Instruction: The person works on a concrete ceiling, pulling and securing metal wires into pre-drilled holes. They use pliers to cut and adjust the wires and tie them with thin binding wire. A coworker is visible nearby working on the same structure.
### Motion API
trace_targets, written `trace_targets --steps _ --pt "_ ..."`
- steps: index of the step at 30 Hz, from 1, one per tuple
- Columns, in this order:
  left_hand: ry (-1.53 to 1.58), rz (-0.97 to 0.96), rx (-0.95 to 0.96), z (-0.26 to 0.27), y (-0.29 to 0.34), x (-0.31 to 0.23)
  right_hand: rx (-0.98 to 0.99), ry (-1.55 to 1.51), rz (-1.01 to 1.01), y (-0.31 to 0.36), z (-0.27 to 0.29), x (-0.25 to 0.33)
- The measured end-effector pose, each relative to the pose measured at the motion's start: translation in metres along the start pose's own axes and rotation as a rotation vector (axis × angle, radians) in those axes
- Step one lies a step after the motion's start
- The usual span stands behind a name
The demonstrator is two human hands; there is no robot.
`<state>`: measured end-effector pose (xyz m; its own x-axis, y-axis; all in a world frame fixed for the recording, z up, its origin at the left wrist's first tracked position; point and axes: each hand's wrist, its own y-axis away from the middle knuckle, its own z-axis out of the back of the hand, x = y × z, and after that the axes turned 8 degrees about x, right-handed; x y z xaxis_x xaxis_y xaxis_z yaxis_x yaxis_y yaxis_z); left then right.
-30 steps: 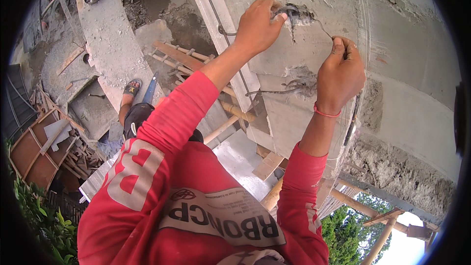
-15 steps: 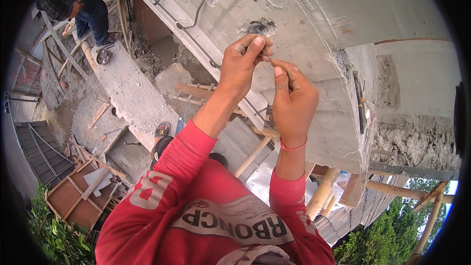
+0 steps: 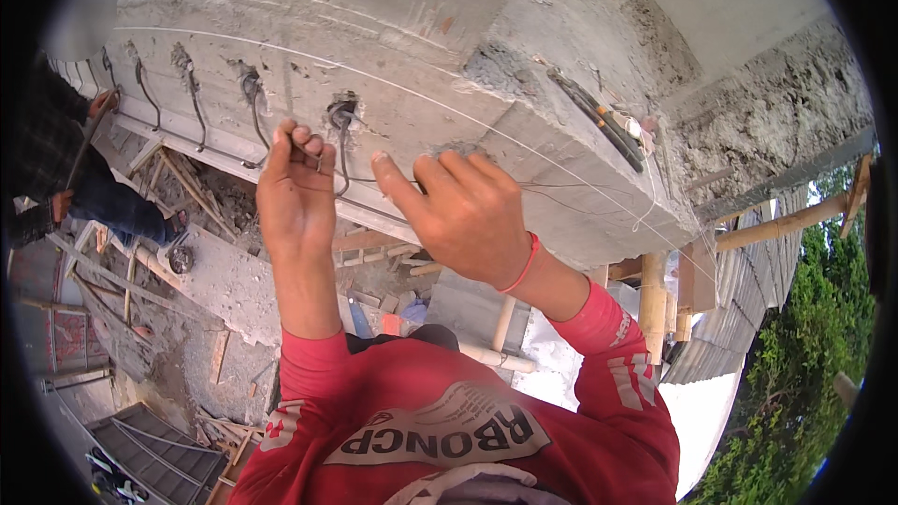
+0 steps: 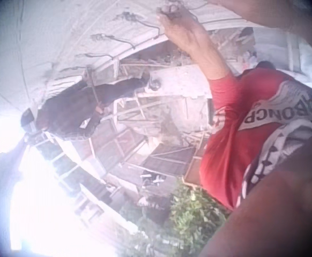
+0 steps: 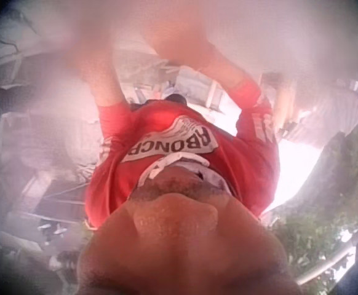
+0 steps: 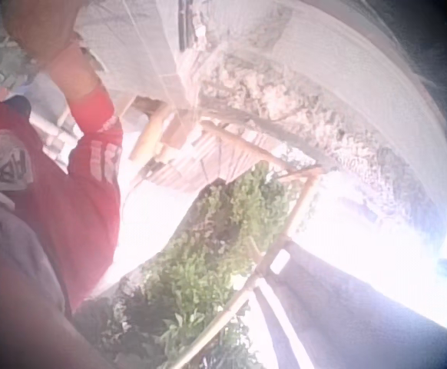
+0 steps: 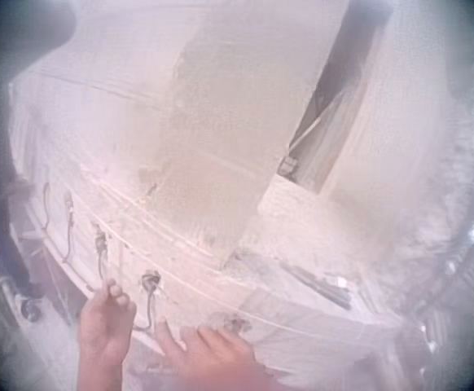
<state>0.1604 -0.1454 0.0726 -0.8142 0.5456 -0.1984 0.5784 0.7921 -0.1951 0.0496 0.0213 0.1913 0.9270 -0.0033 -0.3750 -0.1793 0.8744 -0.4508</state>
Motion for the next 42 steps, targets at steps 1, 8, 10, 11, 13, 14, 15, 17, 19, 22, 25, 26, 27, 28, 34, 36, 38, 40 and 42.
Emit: trace_targets --steps 1,8,10,11,13,14,15,17,19,22,25,26,27,28,34,36,38,40,42 --pt "0.01 -0.015 0.008 0.001 0.0 -0.015 0.017 0.001 0.016 0.002 0.003 -0.002" --pt "0.199 0.058 0.063 0.009 -0.008 -0.051 -0.064 -0.025 -0.012 0.011 0.003 0.023" --pt "0.209 0.067 0.051 0.011 -0.009 -0.049 0.033 -0.007 0.042 0.013 0.013 0.035" --pt "0.188 0.052 0.017 0.004 -0.008 -0.046 0.066 -0.087 -0.019 0.014 0.011 0.042" --pt "0.229 0.103 0.048 0.006 -0.005 -0.036 0.145 -0.236 -0.132 0.013 0.017 0.048" --pt "0.248 0.12 0.017 0.0 -0.001 -0.03 0.194 -0.294 -0.193 0.014 0.024 0.046" --pt "0.231 0.084 0.078 0.002 0.004 -0.027 0.206 -0.385 -0.273 0.018 0.025 0.05" --pt "0.114 0.037 0.11 -0.012 0.018 -0.025 0.184 -0.552 -0.424 0.027 0.024 0.063" --pt "0.071 0.056 0.042 -0.032 0.034 -0.027 0.12 -0.708 -0.576 0.037 0.017 0.077" --pt "-0.043 0.002 -0.025 -0.035 0.048 -0.024 -0.044 -0.838 -0.613 0.044 -0.002 0.094" --pt "-0.134 -0.056 -0.058 -0.017 0.051 -0.023 0.251 -1.096 -0.812 0.045 0.012 0.098" --pt "-0.152 -0.072 -0.066 -0.013 0.05 -0.02 0.237 -1.134 -0.805 0.049 0.009 0.097" --pt "-0.137 -0.062 -0.059 -0.009 0.05 -0.019 0.224 -1.172 -0.797 0.056 0.002 0.097" --pt "-0.121 -0.053 -0.053 -0.006 0.049 -0.02 0.21 -1.209 -0.79 0.06 -0.003 0.097" --pt "-0.312 0.066 -0.094 0.002 0.06 -0.003 0.313 -1.578 -0.898 0.052 -0.021 0.095" --pt "-0.303 0.101 -0.101 0.009 0.062 0.0 0.131 -1.362 -0.802 0.044 -0.032 0.102" --pt "-0.258 0.097 -0.131 0.014 0.064 0.0 0.042 -1.145 -0.703 0.043 -0.037 0.106" --pt "-0.193 0.124 -0.125 0.02 0.062 -0.004 0.036 -0.931 -0.603 0.046 -0.038 0.11" --pt "-0.121 0.174 -0.153 0.025 0.063 -0.003 0.046 -0.758 -0.515 0.051 -0.039 0.113"
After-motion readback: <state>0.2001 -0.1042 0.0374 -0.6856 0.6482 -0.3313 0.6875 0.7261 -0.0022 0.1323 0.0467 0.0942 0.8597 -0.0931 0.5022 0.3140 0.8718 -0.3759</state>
